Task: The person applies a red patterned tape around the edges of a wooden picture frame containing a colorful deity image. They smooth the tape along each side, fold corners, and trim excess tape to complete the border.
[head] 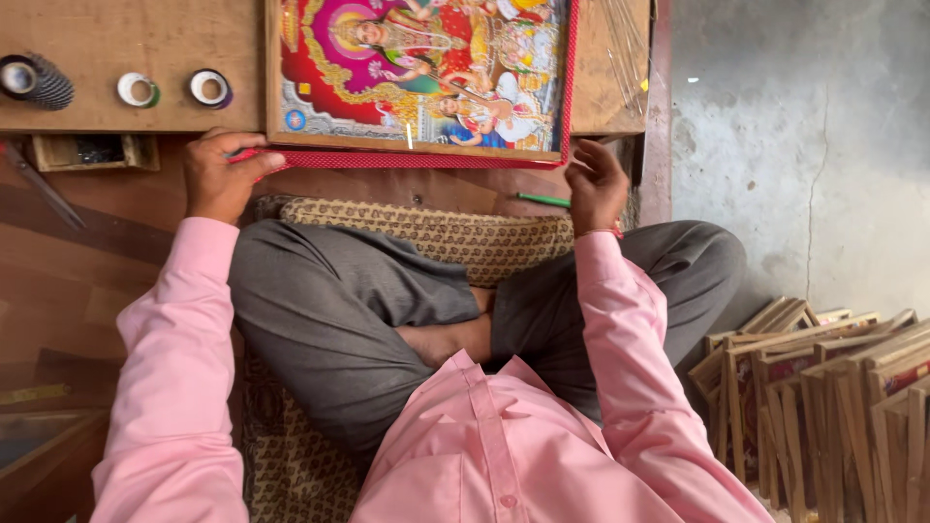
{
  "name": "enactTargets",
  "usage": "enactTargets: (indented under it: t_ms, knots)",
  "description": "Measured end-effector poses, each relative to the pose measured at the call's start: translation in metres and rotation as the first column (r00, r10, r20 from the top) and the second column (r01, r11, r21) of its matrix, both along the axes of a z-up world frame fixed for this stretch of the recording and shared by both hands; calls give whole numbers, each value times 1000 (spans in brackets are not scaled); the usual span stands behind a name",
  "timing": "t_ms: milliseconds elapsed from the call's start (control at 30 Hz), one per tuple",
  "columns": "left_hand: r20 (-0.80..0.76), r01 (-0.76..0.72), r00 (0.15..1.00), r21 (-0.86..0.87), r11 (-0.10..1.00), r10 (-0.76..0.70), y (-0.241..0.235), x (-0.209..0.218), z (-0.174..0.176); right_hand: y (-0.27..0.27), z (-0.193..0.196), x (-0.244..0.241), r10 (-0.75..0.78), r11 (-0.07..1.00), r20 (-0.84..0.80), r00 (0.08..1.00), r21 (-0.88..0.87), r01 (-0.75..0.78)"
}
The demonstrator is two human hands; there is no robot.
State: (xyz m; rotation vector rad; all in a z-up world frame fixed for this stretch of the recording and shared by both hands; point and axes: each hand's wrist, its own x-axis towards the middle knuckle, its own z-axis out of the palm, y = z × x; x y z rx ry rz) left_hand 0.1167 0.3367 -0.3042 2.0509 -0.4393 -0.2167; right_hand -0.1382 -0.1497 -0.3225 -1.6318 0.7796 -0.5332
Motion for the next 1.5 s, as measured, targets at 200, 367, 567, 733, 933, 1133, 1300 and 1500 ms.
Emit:
enactTargets:
  t_ms: [200,367,567,733,933,1133,1300,1500]
  knots:
    - [158,49,985,80,996,-62,-4,-3,10,16,9,6,30,998,16,999,-52,-29]
    - [175,54,983,43,998,-61,-1,-5,7,15,10,6,50,994,48,998,-104,-45]
    - [188,40,981,46,998,-48,-4,-3,5,15,13,4,50,996,54,997,-81,-46]
    - [243,33,969,80,996,-52,-6,-4,11,15,18,7,47,998,80,996,-40,-44]
    - [207,29,977,79,996,-45,-9,-3,16,14,23,11,41,999,20,999,-33,-41]
    - [203,76,975,63,995,-87,-11,-1,16,14,35,17,31,999,13,999,15,-32]
    - [110,52,992,34,998,-56,-9,-3,15,16,41,17,44,995,47,998,84,-48]
    - [177,61,981,102,993,-78,-10,-2,19,18,44,18,40,991,74,996,124,-49]
